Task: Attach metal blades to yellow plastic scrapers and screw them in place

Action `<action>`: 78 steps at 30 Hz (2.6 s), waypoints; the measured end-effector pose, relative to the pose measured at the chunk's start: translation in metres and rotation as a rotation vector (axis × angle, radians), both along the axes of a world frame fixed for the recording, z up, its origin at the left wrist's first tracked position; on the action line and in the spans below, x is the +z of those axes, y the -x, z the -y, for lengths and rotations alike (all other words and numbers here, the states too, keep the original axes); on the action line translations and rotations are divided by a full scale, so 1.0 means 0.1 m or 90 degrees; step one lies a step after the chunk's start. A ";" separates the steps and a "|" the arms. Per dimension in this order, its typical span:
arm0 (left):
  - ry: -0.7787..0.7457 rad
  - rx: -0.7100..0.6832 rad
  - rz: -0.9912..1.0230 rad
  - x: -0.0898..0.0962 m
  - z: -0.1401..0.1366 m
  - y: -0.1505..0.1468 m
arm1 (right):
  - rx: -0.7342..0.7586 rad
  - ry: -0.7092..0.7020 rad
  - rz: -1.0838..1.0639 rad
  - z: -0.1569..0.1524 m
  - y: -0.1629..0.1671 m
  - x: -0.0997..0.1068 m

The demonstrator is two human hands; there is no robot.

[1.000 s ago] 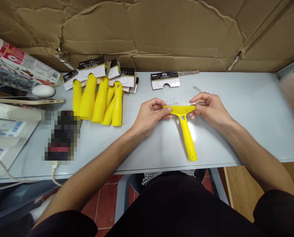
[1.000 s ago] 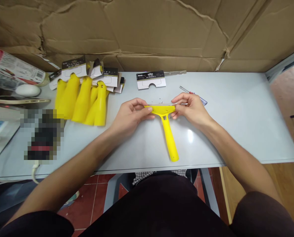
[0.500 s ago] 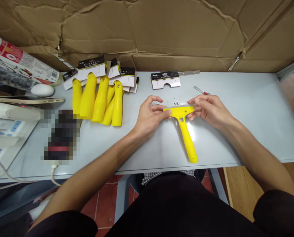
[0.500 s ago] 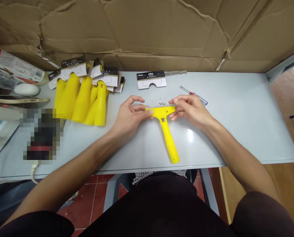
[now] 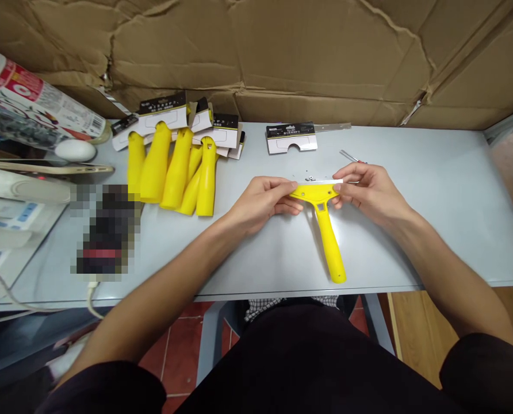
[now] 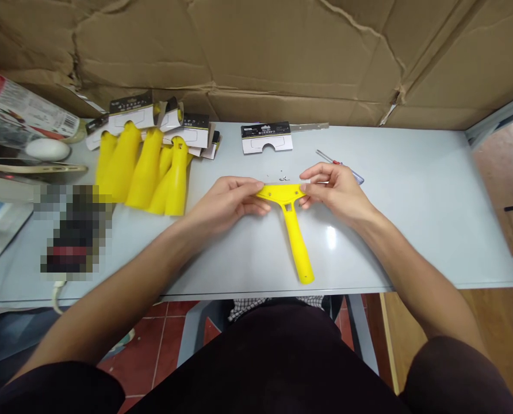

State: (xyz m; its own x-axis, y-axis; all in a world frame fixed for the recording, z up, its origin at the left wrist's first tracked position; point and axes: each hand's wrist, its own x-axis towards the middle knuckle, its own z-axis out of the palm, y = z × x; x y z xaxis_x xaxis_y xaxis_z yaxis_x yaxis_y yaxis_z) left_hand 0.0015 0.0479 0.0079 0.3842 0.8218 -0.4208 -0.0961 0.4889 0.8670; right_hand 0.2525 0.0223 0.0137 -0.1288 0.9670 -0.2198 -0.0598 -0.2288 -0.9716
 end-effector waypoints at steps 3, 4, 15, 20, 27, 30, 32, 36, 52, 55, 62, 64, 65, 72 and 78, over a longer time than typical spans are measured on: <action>-0.002 -0.025 -0.025 0.07 0.01 0.02 | 0.004 0.000 -0.007 -0.01 -0.01 -0.01; -0.009 -0.022 -0.028 0.09 0.01 0.02 | 0.006 0.000 -0.011 -0.01 -0.01 -0.01; -0.003 -0.002 -0.018 0.12 -0.03 0.07 | 0.007 -0.007 -0.020 -0.01 0.02 -0.01; -0.025 0.003 -0.035 0.14 -0.02 0.08 | 0.003 -0.016 -0.023 0.00 0.06 0.03; -0.091 0.048 -0.076 0.22 -0.17 0.26 | -0.066 -0.116 0.074 -0.07 -0.10 0.11; -0.108 0.062 -0.091 0.23 -0.24 0.35 | -0.104 -0.184 0.190 -0.10 -0.20 0.14; -0.109 0.056 -0.104 0.23 -0.26 0.37 | -0.121 -0.201 0.245 -0.11 -0.22 0.13; -0.100 0.029 -0.119 0.22 -0.24 0.35 | -0.087 -0.243 0.339 -0.10 -0.18 0.03; -0.053 -0.054 -0.128 0.21 -0.11 0.19 | 0.131 -0.337 0.640 0.01 0.07 -0.13; -0.053 -0.054 -0.134 0.20 -0.12 0.19 | 0.129 -0.332 0.676 0.03 0.10 -0.14; -0.058 -0.031 -0.145 0.19 -0.14 0.23 | 0.133 -0.329 0.642 0.02 0.07 -0.16; -0.056 -0.020 -0.148 0.20 -0.14 0.23 | 0.113 -0.344 0.592 -0.01 0.03 -0.16; -0.053 -0.019 -0.150 0.20 -0.14 0.22 | 0.087 -0.353 0.564 -0.03 0.00 -0.15; -0.008 -0.065 -0.161 0.25 0.01 0.07 | -0.172 -0.387 0.386 -0.03 -0.02 0.06; 0.003 -0.058 -0.135 0.22 0.10 0.01 | -0.032 -0.451 0.397 0.12 0.23 0.01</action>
State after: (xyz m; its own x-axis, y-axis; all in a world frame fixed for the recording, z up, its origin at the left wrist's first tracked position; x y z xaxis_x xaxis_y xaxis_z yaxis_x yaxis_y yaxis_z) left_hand 0.0005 0.0376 0.0303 0.3593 0.7853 -0.5043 0.1324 0.4920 0.8605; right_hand 0.2294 0.0107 0.0143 -0.1411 0.9031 0.4055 0.5241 0.4157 -0.7433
